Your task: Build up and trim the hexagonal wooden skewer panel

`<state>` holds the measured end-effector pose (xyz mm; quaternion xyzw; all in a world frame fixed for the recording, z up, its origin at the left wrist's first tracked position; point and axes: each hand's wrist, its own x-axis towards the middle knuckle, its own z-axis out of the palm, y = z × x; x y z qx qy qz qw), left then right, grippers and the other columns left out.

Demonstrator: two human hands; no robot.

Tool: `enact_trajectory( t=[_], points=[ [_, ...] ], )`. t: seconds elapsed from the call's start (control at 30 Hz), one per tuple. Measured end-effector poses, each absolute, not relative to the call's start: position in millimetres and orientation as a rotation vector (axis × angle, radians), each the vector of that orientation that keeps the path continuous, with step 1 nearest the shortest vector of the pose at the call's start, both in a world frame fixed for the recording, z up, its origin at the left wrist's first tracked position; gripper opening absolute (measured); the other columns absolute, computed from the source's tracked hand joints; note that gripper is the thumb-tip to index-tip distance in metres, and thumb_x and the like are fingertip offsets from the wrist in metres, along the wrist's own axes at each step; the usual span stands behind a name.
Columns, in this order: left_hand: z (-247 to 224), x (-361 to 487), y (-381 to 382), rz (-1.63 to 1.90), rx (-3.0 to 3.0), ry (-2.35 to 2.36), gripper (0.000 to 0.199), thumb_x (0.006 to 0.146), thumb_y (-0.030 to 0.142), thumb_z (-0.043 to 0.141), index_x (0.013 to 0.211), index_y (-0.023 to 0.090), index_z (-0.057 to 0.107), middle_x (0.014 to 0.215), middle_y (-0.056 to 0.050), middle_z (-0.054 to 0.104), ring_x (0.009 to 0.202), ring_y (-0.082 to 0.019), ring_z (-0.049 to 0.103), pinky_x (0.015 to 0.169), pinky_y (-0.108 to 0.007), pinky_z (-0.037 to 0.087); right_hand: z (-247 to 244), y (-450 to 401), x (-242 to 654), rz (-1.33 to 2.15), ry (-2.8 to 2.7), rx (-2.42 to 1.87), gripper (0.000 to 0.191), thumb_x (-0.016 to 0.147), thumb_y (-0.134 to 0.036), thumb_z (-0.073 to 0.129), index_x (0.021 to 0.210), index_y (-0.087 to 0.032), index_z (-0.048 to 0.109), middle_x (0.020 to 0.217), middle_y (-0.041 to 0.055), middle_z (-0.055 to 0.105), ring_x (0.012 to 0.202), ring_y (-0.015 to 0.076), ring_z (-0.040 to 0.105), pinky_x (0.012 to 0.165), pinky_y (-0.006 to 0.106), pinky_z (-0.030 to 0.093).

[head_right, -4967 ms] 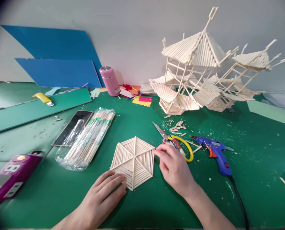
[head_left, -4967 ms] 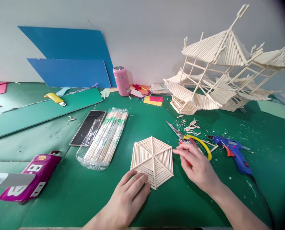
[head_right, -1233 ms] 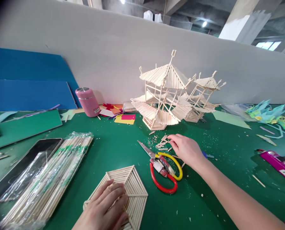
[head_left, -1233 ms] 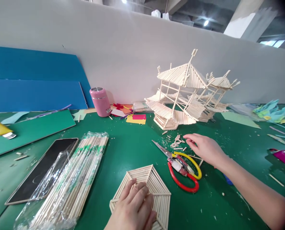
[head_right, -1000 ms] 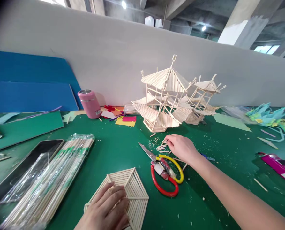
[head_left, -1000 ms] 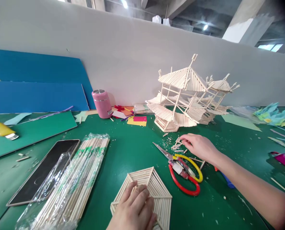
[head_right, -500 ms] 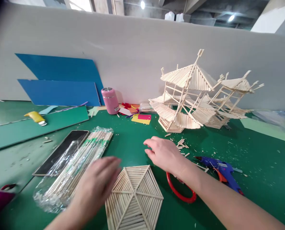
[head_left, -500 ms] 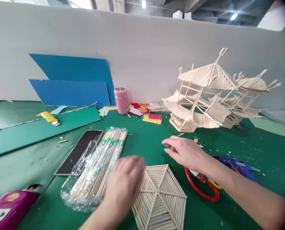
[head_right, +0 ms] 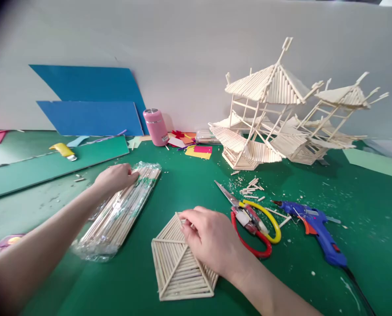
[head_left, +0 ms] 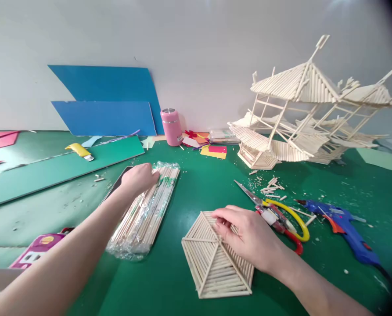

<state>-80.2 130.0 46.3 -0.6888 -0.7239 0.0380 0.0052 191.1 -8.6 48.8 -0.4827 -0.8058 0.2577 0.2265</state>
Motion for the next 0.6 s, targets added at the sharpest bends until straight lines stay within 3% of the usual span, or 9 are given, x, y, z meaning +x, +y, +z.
enact_trajectory(
  t=[0.23, 0.4, 0.6],
  points=[
    [57.7, -75.9, 148.9, 0.100, -2.270, -2.365, 0.008, 0.055, 0.027, 0.058, 0.053, 0.019, 0.057, 0.063, -0.009, 0.064, 0.077, -0.031, 0.063, 0.057, -0.030, 0.043, 37.8, 0.5, 204.8, 0.635, -2.029, -1.275, 0.018, 0.086, -0.019, 0.048, 0.094, -0.019, 0.064, 0.089, 0.0025, 0.067, 0.080, 0.0144, 0.061, 0.071, 0.027, 0.047],
    [56.4, -78.2, 151.4, -0.101, -2.284, -2.601, 0.015, 0.054, 0.028, 0.058, 0.044, 0.018, 0.051, 0.039, -0.001, 0.050, 0.048, -0.021, 0.056, 0.045, -0.026, 0.040, 30.4, 3.6, 210.0, 0.678, -1.984, -1.267, 0.017, 0.086, -0.021, 0.048, 0.093, -0.018, 0.063, 0.089, 0.0025, 0.067, 0.080, 0.0135, 0.061, 0.070, 0.025, 0.047],
    [54.5, -88.5, 144.4, -0.548, -2.266, -2.713, 0.019, 0.057, 0.029, 0.057, 0.045, 0.019, 0.047, 0.038, 0.003, 0.044, 0.038, -0.013, 0.045, 0.039, -0.024, 0.033, 18.5, 3.4, 206.7, 0.738, -2.079, -1.322, 0.017, 0.085, -0.019, 0.048, 0.089, -0.020, 0.065, 0.082, 0.0020, 0.067, 0.073, 0.0149, 0.061, 0.064, 0.026, 0.046]
  ],
)
